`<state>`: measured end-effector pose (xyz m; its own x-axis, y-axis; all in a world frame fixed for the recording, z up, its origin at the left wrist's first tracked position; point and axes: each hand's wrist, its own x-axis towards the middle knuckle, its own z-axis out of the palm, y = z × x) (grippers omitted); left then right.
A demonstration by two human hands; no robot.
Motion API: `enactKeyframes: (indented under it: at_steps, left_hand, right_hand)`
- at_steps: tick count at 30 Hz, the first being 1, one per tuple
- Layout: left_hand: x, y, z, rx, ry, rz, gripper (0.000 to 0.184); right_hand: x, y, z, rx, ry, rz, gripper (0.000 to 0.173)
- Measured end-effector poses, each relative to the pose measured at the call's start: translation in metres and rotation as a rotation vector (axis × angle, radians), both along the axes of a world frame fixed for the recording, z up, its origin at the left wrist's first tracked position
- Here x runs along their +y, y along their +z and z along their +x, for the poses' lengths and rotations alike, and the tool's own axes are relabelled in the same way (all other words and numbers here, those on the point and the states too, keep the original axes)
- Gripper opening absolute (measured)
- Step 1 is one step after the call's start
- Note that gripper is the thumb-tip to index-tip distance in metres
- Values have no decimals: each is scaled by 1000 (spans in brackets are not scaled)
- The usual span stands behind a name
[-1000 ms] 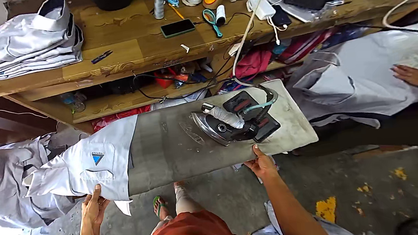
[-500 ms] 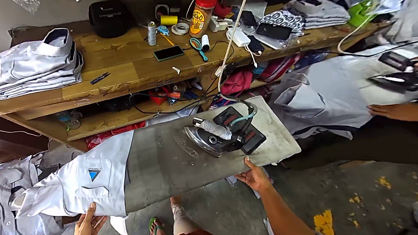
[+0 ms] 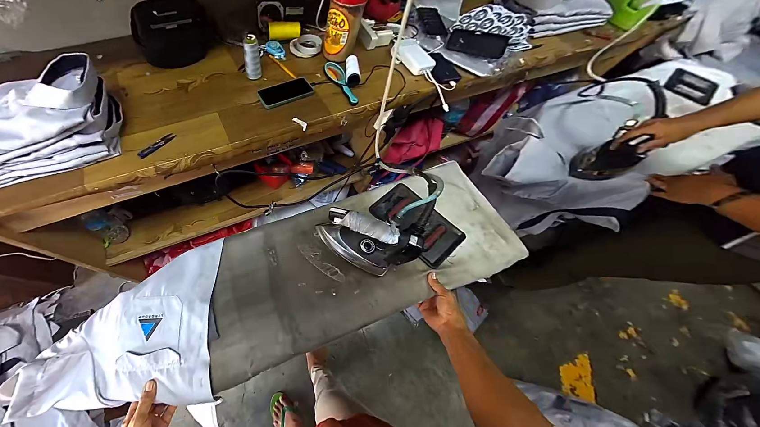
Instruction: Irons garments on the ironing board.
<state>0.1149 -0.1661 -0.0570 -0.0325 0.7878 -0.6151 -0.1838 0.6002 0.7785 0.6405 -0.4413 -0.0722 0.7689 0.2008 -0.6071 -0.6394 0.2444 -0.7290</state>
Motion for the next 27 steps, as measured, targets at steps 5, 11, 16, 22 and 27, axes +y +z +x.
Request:
enactKeyframes:
  at_steps: [5, 11, 16, 22, 27]
  left_hand:
    - [3, -5, -6, -27, -10, 27, 20]
    - [5, -6, -15, -4, -71, 0, 28]
    - [11, 5, -14, 134, -124, -68, 39]
    - [11, 9, -9, 222, -157, -65, 45]
    - [8, 14, -9, 415, -222, -52, 57]
  right_hand:
    - [7, 0, 1, 7, 16, 12, 30]
    - [15, -5, 6, 3, 57, 11, 33]
    - [8, -23, 9, -27, 97, -19, 46]
    - [10, -26, 13, -4, 162, -177, 67]
    - [15, -9, -1, 2, 253, -350, 83]
